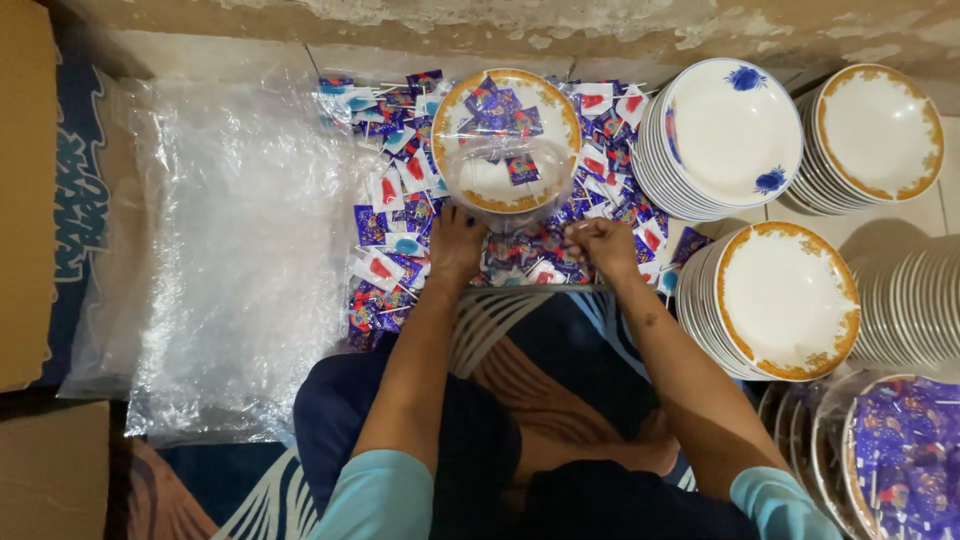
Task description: Pack a ceramic plate into a plastic bag and fill the remaining space with small sachets.
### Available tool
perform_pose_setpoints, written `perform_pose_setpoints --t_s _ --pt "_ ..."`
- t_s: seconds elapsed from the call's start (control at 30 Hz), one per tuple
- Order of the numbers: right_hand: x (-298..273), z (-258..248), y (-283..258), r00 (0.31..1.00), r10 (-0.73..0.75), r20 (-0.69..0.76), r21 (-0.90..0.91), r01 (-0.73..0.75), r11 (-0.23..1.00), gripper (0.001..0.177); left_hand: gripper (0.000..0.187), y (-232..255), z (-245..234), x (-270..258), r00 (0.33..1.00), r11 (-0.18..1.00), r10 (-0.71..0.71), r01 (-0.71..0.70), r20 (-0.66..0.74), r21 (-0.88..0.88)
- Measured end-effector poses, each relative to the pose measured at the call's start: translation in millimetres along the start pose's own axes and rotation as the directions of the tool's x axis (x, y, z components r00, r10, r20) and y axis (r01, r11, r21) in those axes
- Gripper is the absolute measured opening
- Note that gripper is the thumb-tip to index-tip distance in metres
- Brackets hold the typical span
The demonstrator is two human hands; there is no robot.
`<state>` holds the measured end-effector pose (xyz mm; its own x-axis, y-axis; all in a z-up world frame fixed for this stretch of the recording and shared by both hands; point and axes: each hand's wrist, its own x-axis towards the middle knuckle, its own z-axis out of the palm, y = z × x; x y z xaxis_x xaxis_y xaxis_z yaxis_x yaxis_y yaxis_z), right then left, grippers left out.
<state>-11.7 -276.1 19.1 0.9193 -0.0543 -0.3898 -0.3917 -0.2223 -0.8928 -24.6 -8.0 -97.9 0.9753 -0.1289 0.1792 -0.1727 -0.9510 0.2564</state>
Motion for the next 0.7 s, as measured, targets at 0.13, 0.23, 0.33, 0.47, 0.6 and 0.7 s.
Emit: perform_pose_setpoints --t_s 0.13,0.23,0.33,0.47,0.6,0.7 --pt "-9 -11 1 0.997 -0.071 0.022 -0.405 0.074 0.911 0.016 0.009 -20 16 -4 0.925 0.983 0.109 -0.154 -0.364 -0.099" --pt "-17 -18 -17 0.990 -0.109 0.088 -0.740 0.138 0.659 0.020 0.016 -15 -26 -6 0.967 0.937 -0.088 -0.001 -0.239 -0.348" --pt "-14 -21 -11 0.964 -0.155 0.217 -0.883 0.262 0.390 0.019 0.038 3 -59 -9 0.970 0.824 -0.244 0.208 0.002 -0.527" --pt "-18 -19 -18 0.926 -0.175 0.334 -0.900 0.369 0.233 0.020 0.032 13 -67 -5 0.931 0.849 -0.276 0.352 0.238 -0.394" --pt "-15 -27 -23 0.922 -0.157 0.353 -0.884 0.384 0.266 0.024 0.024 9 -54 -3 0.953 0.967 -0.184 0.220 0.240 -0.132" --pt "-18 -38 -32 0.955 -0.104 0.279 -0.798 0.291 0.528 0.016 0.009 5 -44 -9 0.991 0.997 -0.062 0.057 -0.116 -0.049"
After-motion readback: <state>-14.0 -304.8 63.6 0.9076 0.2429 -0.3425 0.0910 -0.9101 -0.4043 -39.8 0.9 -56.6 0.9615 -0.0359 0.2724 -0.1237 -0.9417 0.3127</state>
